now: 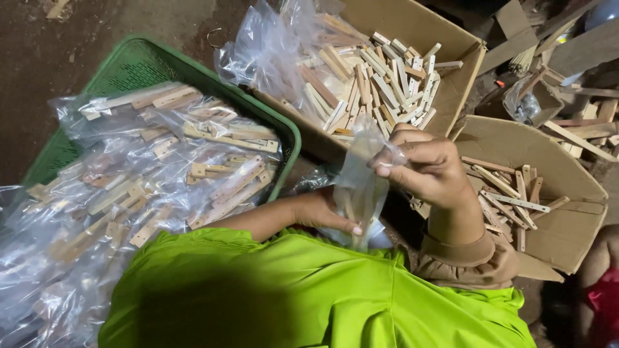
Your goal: The person sorts wooden components from cardboard boxes and places them into plastic bags.
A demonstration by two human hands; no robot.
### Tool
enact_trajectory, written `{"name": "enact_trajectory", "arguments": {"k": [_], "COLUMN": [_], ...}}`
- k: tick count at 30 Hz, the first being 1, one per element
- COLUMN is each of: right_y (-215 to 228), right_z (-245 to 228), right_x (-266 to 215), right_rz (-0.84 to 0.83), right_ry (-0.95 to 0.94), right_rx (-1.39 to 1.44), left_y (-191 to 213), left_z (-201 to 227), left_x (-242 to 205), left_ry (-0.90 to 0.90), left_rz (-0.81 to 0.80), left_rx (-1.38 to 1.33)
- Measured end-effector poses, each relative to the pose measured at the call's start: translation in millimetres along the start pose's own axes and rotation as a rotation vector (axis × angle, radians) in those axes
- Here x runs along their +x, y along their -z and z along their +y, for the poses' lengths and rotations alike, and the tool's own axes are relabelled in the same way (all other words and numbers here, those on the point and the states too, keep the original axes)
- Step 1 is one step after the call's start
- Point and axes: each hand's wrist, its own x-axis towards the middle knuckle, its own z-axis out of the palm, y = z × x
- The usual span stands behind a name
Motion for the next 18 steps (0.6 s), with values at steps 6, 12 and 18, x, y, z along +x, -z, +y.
{"name": "enact_trajectory", "arguments": {"k": [6, 12, 18], "right_y": [74.3, -71.9, -84.7], "right_z": [72.0, 96.0, 56.7], "right_x": [-55.5, -95.6, -47.7], "right_rz": [0.918, 0.554, 0.206], "right_ry": [0.249, -0.534, -0.19], "right_rx": [-0.192, 0.172, -0.209], "left_y": [4.9, -0.4, -6.1], "left_z": [-6.1, -62.2, -54.6], "left_x": [0.0, 18.0, 23.3], "left_ry": [0.073, 0.076, 0.181], "left_rz": [0.226, 0.392, 0.222], "left_rx": [0.099, 0.263, 0.123]}}
